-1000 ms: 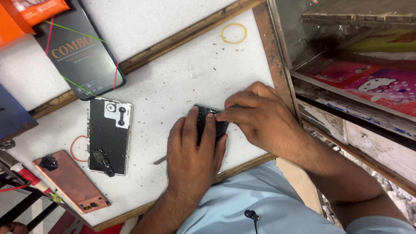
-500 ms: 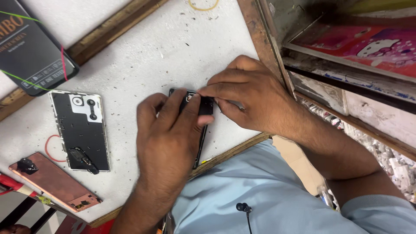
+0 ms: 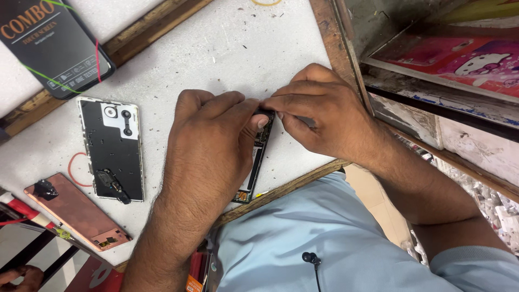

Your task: The person disassembles a smartphone, removes the back cover, and uses a red-handled tool to apply a substance to the internal components. The person handles the phone and its parts on a cluttered workbench.

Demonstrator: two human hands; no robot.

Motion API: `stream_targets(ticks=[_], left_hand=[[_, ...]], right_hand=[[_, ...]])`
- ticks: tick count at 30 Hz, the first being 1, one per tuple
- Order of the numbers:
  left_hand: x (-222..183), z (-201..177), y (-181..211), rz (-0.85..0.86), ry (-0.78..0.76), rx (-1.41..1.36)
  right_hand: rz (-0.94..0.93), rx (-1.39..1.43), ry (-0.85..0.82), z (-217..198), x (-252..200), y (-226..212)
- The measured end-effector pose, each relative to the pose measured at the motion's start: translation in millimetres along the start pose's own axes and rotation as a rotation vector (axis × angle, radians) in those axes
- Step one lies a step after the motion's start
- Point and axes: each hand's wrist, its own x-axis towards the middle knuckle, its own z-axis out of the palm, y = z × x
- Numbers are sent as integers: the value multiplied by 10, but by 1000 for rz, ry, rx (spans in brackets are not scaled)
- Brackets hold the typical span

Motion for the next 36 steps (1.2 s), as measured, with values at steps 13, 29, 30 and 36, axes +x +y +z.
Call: stream_targets(ticks=[13,29,30,36], left_hand=[[-424,404,130,24,300,245],[-519,583,-87,81,348,117],[-528,572,-93,55,364,57],[-579,472,-182,-87,387,-332]], right_hand=[[-113,-203,76,74,-53,-80],[30,-50,59,66,-143,-100],[15,-68,59,68,-158,-113],[-125,-243,-19,65,-202,-162]])
